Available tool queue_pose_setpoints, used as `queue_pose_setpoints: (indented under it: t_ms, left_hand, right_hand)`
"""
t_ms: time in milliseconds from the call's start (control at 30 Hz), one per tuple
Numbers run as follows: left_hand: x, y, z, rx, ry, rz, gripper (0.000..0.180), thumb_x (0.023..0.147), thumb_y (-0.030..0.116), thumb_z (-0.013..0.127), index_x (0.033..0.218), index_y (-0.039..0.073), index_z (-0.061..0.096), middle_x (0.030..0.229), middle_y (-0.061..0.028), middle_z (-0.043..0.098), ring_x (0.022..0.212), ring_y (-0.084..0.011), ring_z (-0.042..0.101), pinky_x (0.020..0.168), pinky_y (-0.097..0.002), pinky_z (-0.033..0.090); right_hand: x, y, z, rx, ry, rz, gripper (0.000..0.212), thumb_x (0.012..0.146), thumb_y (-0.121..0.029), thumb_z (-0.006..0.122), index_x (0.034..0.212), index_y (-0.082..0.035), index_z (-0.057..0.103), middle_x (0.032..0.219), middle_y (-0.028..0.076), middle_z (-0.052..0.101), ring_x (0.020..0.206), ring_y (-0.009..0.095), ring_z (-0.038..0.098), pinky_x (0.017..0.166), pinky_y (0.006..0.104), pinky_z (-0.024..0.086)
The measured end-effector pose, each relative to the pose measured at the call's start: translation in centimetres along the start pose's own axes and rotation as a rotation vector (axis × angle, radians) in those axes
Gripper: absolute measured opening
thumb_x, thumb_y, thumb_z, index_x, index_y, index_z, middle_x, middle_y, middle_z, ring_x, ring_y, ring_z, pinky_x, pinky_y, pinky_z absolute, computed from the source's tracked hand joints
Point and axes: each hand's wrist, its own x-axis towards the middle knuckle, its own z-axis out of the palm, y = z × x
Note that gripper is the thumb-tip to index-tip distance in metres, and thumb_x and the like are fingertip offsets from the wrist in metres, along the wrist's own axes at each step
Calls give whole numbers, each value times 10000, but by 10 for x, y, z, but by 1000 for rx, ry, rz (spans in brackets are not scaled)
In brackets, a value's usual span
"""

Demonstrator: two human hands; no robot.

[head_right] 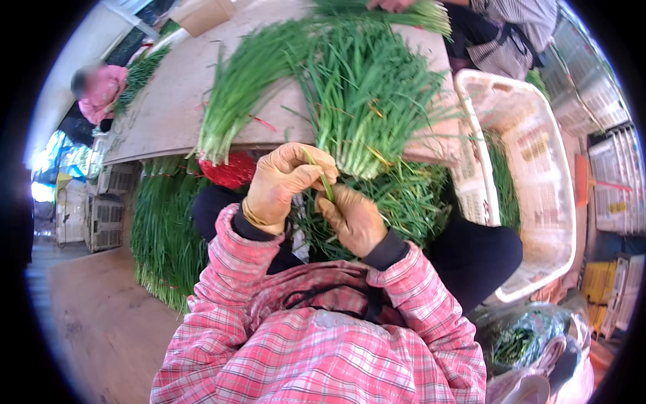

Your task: The person processes chives by bundling them with red ties, picking through a crate of harvested stems, and arranging them into organized bunches.

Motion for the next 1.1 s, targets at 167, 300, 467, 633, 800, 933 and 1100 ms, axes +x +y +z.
queue_pose_setpoints:
  t_ms: [167, 300, 467, 633, 800, 933, 1100]
  left_hand:
    - [11, 63, -42, 134, 157, 83, 113, 898, 129, 558, 895, 27, 606, 875, -76, 641, 778, -146, 603, 739, -265, 493]
    - [47, 98, -98, 165, 170, 141, 130, 911, 131, 547, 966, 24, 598, 925, -65, 638, 857, -159, 606, 808, -293, 505]
    - [112, 176, -171, 150, 302, 420, 195, 913, 94, 529, 1048, -38, 579, 1007, -118, 636, 967, -196, 614, 918, -304, 491]
    - [123, 184, -228, 1182, 557, 754, 272, 906, 110, 537, 1089, -89, 569, 1063, -162, 619, 1000, -241, 597, 958, -344, 469]
    - [87, 41, -300, -171, 813, 578, 317, 839, 136, 595, 1034, -109, 544, 1026, -207, 626, 800, -338, 642, 814, -356, 531]
    - [37, -17, -305, 446, 1094, 226, 271, 776, 179, 623, 930, -44, 624, 876, -170, 664, 740, -286, 646, 755, -340, 518]
    - [20, -7, -306, 1318, 940, 149, 231, 687, 153, 624, 909, 127, 684, 811, -147, 663, 758, -315, 625, 733, -418, 488]
  right_hand:
    - [-34, 42, 14, -47, -53, 51, 215, 937, -183, 405, 800, -27, 462, 605, 111, 529, 529, 276, 534, 524, 346, 428]
    - [-71, 85, 7, -132, -49, 233, 189, 907, -155, 446, 778, -20, 474, 611, 115, 541, 560, 264, 559, 529, 339, 435]
    - [-88, 123, 4, -443, -106, 426, 239, 907, -204, 531, 790, 2, 563, 680, 138, 612, 635, 271, 617, 573, 356, 459]
    - [-88, 126, 6, -433, -115, 406, 193, 865, -191, 579, 883, -5, 628, 765, 157, 651, 718, 331, 633, 634, 375, 486]
    - [-90, 136, 8, -413, -188, 542, 255, 852, -268, 575, 963, -51, 650, 866, 186, 652, 833, 346, 629, 720, 395, 498]
    - [-92, 142, 9, -400, -217, 503, 275, 852, -283, 565, 985, -59, 655, 924, 180, 654, 845, 340, 631, 742, 402, 498]
    - [-86, 135, 5, -599, -194, 376, 283, 816, -331, 592, 934, -88, 676, 846, 166, 656, 795, 344, 631, 716, 414, 496]
